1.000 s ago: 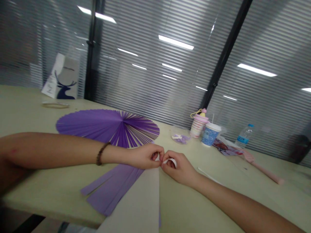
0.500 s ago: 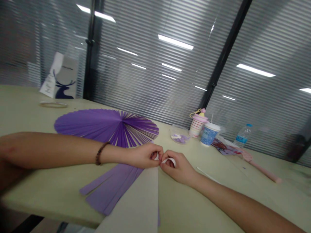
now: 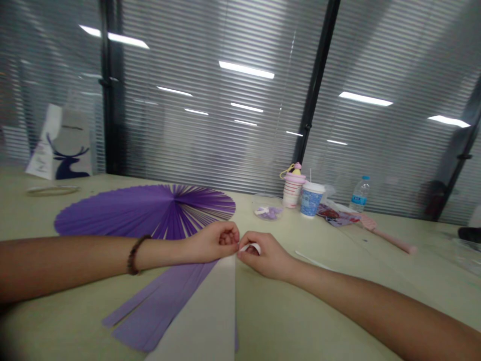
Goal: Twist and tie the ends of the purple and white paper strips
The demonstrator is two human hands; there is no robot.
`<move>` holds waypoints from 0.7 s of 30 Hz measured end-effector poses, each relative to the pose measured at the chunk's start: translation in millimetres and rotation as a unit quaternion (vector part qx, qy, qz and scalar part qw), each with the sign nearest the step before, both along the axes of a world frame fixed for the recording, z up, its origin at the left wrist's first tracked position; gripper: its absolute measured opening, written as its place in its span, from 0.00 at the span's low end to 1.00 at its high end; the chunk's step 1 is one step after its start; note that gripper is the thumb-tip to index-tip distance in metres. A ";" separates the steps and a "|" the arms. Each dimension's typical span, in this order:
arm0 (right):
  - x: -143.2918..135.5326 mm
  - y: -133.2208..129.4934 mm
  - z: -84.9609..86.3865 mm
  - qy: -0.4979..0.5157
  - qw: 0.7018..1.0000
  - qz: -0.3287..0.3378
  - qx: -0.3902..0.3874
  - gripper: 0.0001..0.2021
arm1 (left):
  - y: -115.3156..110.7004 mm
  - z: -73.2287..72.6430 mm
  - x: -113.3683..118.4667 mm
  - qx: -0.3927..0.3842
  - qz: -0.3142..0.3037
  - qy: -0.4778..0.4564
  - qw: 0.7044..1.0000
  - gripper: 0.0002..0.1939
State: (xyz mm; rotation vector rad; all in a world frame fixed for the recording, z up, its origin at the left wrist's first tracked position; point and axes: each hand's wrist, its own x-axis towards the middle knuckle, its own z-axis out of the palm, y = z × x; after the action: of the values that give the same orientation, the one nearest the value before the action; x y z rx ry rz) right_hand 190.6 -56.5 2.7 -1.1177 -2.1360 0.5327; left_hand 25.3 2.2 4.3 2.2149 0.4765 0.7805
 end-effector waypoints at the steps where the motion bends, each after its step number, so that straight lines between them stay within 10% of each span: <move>1: -0.2 0.2 -0.3 0.005 1.000 0.000 -0.002 0.05 | -0.2 0.1 -0.2 -0.005 -0.001 -0.001 1.000 0.06; 21: 3.1 1.5 0.8 0.057 0.998 -0.002 -0.032 0.06 | -2.2 0.8 1.2 0.036 0.005 0.008 0.999 0.07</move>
State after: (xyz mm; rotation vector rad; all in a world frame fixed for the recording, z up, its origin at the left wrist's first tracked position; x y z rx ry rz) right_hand 193.7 -55.0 3.5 -1.0997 -2.0314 0.6522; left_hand 26.6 0.0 5.0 2.2888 0.4748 0.7982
